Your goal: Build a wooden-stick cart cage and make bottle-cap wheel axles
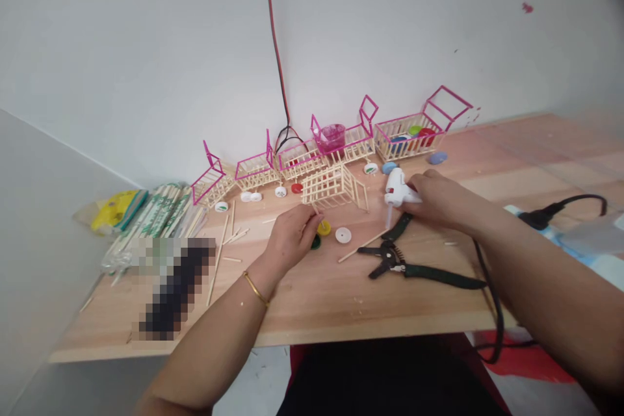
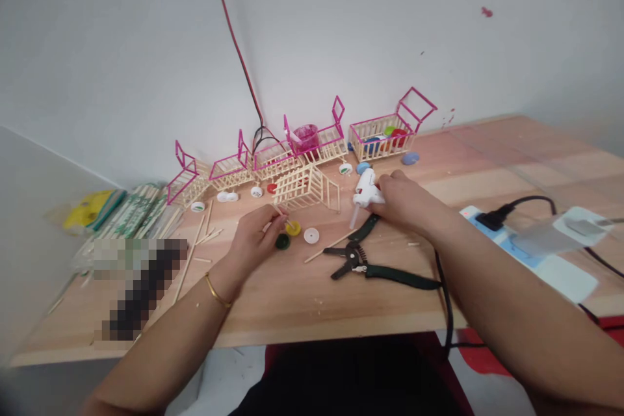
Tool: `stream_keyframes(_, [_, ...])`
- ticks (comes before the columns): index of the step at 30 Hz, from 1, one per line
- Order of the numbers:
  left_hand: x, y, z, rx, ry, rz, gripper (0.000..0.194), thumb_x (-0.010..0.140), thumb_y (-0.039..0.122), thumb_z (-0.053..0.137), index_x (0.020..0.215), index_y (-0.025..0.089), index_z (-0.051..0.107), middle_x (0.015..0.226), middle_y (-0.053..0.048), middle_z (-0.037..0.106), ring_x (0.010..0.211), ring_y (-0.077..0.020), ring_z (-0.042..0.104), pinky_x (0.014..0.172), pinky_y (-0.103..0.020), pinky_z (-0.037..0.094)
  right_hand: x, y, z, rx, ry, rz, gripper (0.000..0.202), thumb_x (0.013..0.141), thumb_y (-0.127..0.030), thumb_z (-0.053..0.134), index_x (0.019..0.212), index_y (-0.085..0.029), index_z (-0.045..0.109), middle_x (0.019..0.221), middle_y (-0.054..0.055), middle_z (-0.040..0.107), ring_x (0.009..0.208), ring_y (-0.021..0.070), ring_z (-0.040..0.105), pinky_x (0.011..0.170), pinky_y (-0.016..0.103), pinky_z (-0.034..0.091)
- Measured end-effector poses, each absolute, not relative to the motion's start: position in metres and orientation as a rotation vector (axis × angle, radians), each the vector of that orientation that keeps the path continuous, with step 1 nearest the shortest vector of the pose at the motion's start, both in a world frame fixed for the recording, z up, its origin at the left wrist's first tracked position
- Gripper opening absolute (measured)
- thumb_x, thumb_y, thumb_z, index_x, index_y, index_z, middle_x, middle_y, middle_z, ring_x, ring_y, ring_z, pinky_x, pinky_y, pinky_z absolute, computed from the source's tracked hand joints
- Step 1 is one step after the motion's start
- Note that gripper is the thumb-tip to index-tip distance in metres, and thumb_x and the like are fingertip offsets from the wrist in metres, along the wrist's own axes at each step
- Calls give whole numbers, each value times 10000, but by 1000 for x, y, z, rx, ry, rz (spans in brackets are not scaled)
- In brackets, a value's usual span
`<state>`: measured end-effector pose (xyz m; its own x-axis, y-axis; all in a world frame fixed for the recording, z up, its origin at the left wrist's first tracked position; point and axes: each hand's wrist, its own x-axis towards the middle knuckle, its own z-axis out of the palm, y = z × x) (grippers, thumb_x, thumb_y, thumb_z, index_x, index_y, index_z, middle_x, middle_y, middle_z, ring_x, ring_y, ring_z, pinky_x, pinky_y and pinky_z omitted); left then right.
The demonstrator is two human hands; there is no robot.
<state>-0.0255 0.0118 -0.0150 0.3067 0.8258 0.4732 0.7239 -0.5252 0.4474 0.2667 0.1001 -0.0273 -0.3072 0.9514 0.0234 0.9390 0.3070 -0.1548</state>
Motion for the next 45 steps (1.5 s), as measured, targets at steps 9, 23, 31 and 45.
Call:
stream_keyframes(9, [-26,12,-13,2380,1442,1003,211,919,283,454,842,160,606,736,-41,628,676,-140,564,644,-250,423,275,99,-22,-1692,-2569,245,425,735,-573,541,859,-176,629,806,93,634,655,218,566,559,300,357])
stream_keyframes(23, [-27,14,-19,2377,1444,999,194,907,280,477,831,163,612,753,-42,651,691,-140,578,660,-254,432,229,65,19,-1112,-2274,341,187,842,-361,548,820,-188,617,745,39,629,655,160,554,600,273,404])
stream_keyframes(31, [-26,14,-19,2358,1410,1014,177,905,263,481,938,167,626,811,-50,672,716,-146,593,670,-258,441,173,51,41,-803,-2408,558,141,865,-276,540,876,-168,630,761,33,657,681,141,569,634,256,408])
stream_keyframes(45, [-27,14,-19,2384,1462,972,218,913,288,453,802,158,587,712,-33,619,652,-132,559,606,-242,401,153,60,29,-746,-2498,408,127,853,-227,561,743,-169,583,714,15,579,694,144,487,634,259,318])
